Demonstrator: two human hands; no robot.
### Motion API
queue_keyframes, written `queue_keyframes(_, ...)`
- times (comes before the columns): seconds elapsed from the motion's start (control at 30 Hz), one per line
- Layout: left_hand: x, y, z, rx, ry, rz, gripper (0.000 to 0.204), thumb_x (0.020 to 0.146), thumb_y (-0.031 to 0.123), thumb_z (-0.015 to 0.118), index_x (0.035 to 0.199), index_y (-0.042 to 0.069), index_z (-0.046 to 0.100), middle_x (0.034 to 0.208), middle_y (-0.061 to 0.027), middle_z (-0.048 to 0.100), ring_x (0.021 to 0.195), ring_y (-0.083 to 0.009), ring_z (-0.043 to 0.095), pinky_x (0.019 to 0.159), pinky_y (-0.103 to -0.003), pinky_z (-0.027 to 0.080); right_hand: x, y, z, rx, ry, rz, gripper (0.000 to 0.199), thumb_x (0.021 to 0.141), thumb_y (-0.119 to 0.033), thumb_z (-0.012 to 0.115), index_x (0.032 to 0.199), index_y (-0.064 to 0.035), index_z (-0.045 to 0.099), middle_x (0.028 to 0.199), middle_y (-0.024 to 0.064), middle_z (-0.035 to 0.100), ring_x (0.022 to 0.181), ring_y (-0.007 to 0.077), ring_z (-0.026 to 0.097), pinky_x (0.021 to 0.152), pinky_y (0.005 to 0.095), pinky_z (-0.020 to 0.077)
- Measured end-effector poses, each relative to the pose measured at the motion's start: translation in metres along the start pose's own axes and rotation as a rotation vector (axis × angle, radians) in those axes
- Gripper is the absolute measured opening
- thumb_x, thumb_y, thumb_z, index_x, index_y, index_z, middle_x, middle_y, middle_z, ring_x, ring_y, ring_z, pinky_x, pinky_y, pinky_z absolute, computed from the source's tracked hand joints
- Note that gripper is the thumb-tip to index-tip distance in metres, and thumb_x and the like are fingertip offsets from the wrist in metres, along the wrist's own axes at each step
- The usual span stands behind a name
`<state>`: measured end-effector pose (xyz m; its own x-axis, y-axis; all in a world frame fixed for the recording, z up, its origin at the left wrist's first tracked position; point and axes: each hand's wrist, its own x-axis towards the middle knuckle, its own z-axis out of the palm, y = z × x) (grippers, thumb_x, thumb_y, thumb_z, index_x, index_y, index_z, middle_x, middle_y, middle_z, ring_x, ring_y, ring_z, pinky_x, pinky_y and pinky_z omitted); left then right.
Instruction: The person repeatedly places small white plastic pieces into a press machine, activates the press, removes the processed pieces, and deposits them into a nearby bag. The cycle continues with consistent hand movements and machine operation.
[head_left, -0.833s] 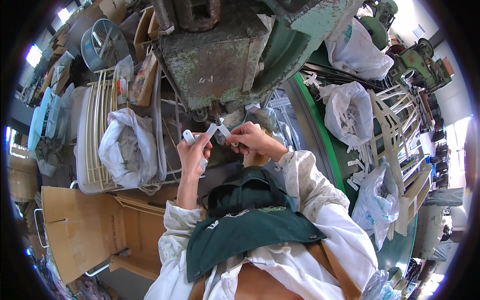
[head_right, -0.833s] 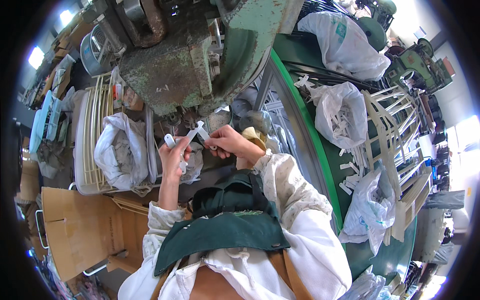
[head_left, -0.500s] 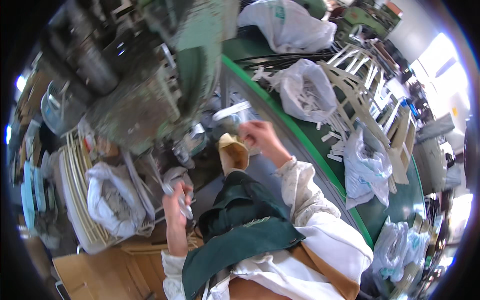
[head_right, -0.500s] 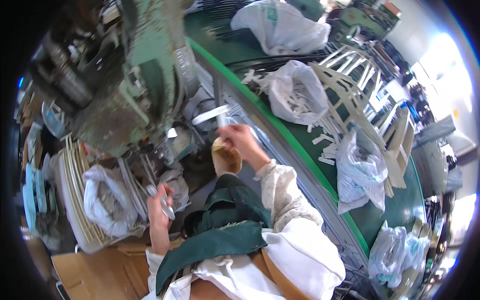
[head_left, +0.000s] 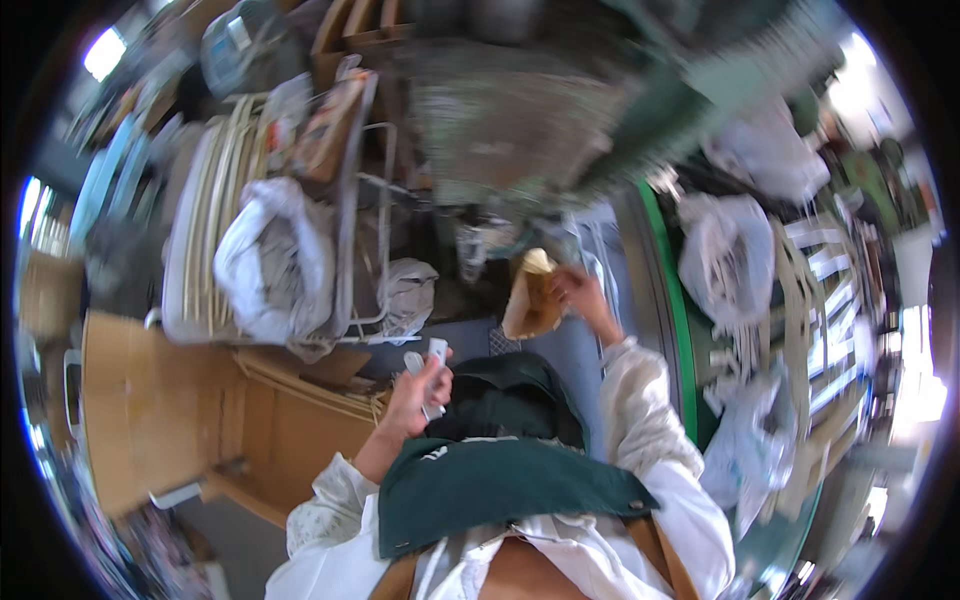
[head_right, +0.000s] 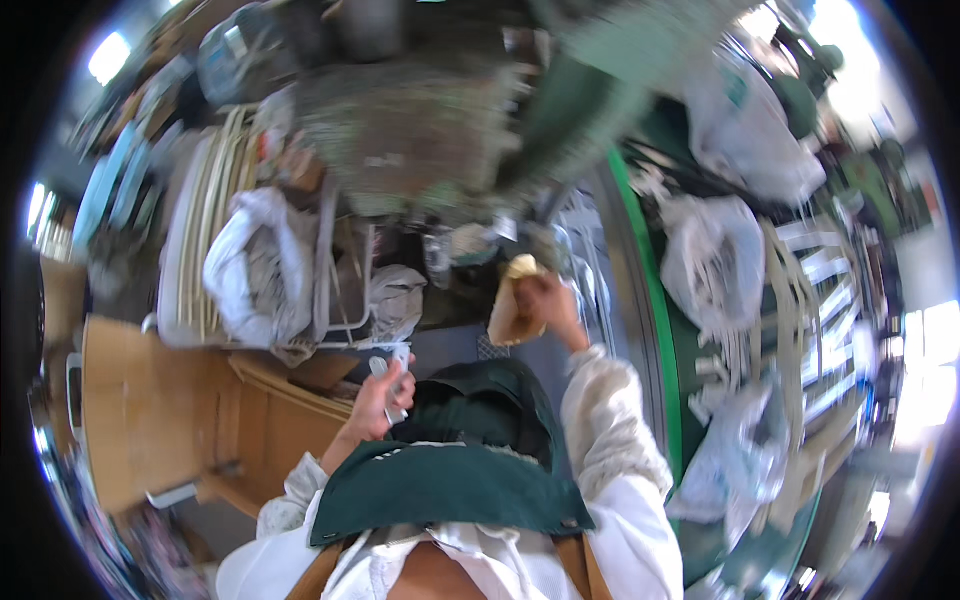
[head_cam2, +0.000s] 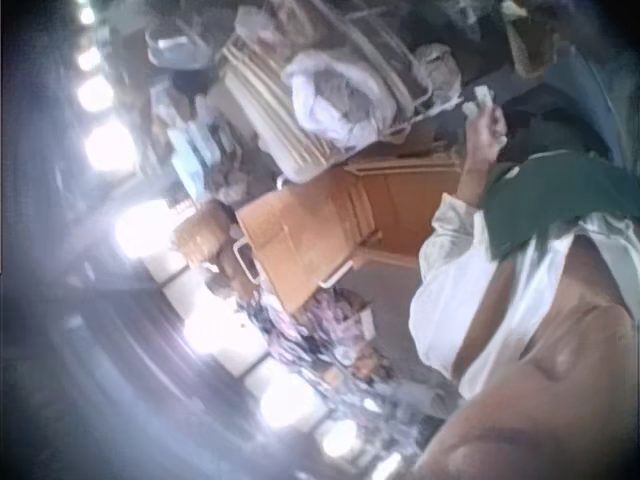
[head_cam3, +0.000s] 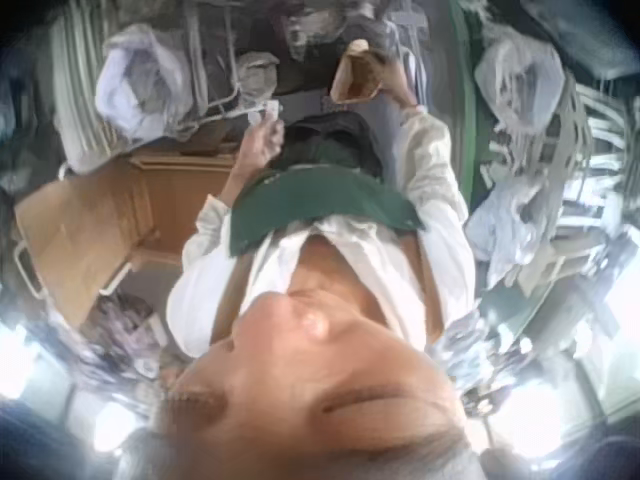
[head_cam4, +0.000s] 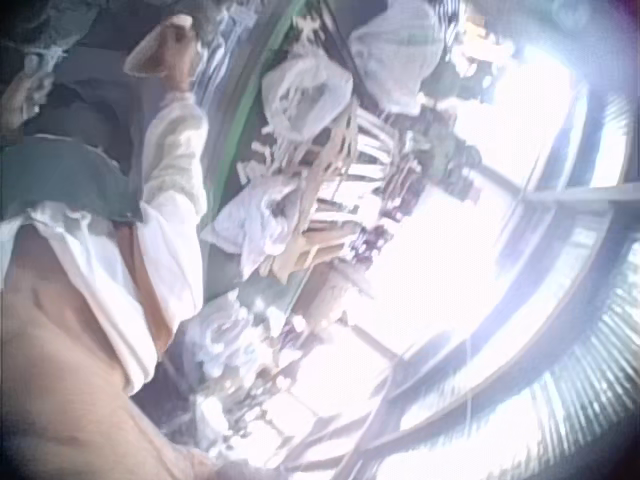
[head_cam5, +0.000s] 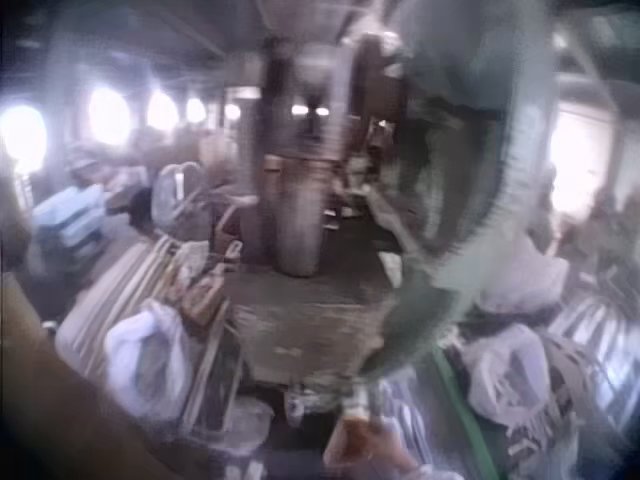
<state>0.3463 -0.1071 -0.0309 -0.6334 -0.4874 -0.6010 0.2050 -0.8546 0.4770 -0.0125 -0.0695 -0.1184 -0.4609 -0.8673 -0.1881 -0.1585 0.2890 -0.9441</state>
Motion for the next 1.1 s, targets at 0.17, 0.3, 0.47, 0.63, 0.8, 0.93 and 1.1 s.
queue_keyframes(0.17, -0.004, 0.022, -0.051, -0.296, 0.313, 0.44, 0.024, 0.09, 0.03, 0.062, 0.092, 0.007, 0.055, 0.063, 0.0048, 0.037, 0.045, -0.0051, 0.03, 0.042, -0.022, 0.024, -0.034, -0.092, 0.186, -0.075, -0.602, -0.371, 0.017, 0.079, -0.007, 0.067, 0.095, -0.0016, 0.067, 0.079, 0.0103, 0.067, 0.072, 0.0173, 0.064, 0.066, 0.0294, 0.0507)
queue_keyframes(0.3, -0.022, -0.006, -0.065, -0.471, 0.453, 0.526, 0.02, 0.091, 0.027, 0.062, 0.08, 0.013, 0.053, 0.058, 0.0055, 0.034, 0.043, -0.0055, 0.029, 0.041, -0.022, 0.023, -0.005, -0.161, 0.302, -0.19, -0.632, -0.708, 0.01, 0.077, -0.009, 0.065, 0.086, -0.0029, 0.066, 0.078, 0.012, 0.062, 0.073, 0.0291, 0.062, 0.065, 0.0371, 0.049)
queue_keyframes(0.47, -0.056, -0.072, -0.072, -0.71, 0.621, 0.62, 0.015, 0.091, 0.023, 0.059, 0.086, 0.012, 0.052, 0.058, 0.0058, 0.036, 0.042, -0.0058, 0.031, 0.042, -0.023, 0.025, 0.112, -0.133, 0.463, -0.727, -0.63, -1.136, 0.014, 0.077, -0.013, 0.057, 0.085, -0.0048, 0.065, 0.085, 0.0127, 0.063, 0.085, 0.0327, 0.061, 0.071, 0.0428, 0.0501)
queue_keyframes(0.63, -0.118, -0.129, -0.097, -0.881, 0.978, 0.721, 0.015, 0.088, 0.019, 0.062, 0.083, 0.01, 0.05, 0.058, 0.0035, 0.036, 0.042, -0.0078, 0.033, 0.039, -0.024, 0.023, 0.124, -0.102, 0.554, -1.023, -0.698, -1.287, 0.019, 0.083, -0.015, 0.05, 0.095, -0.0093, 0.064, 0.107, 0.0079, 0.061, 0.103, 0.0265, 0.056, 0.084, 0.0438, 0.0483)
queue_keyframes(0.8, -0.133, -0.155, -0.108, -1.032, 1.118, 0.739, 0.015, 0.086, 0.016, 0.062, 0.079, 0.009, 0.05, 0.058, 0.0025, 0.036, 0.042, -0.0093, 0.034, 0.039, -0.024, 0.023, 0.135, -0.09, 0.574, -1.019, -0.734, -1.44, 0.021, 0.08, -0.014, 0.056, 0.101, -0.0093, 0.059, 0.105, 0.0097, 0.058, 0.102, 0.0267, 0.055, 0.077, 0.0377, 0.0525)
queue_keyframes(0.93, -0.126, -0.139, -0.094, -1.032, 1.049, 0.704, 0.015, 0.086, 0.016, 0.062, 0.079, 0.009, 0.051, 0.059, 0.0022, 0.037, 0.043, -0.0099, 0.035, 0.039, -0.025, 0.024, 0.153, -0.084, 0.582, -1.03, -0.68, -1.592, 0.017, 0.079, -0.015, 0.057, 0.092, -0.0057, 0.063, 0.093, 0.0099, 0.061, 0.096, 0.0253, 0.057, 0.066, 0.033, 0.0546)
queue_keyframes(1.1, -0.115, -0.142, -0.081, -0.962, 0.998, 0.685, 0.014, 0.087, 0.015, 0.061, 0.081, 0.008, 0.051, 0.061, 0.0019, 0.038, 0.044, -0.0099, 0.036, 0.04, -0.025, 0.026, 0.162, -0.086, 0.577, -1.048, -0.672, -1.901, 0.015, 0.076, -0.015, 0.057, 0.081, -0.0064, 0.069, 0.087, 0.0053, 0.062, 0.094, 0.0232, 0.055, 0.073, 0.0324, 0.0519)
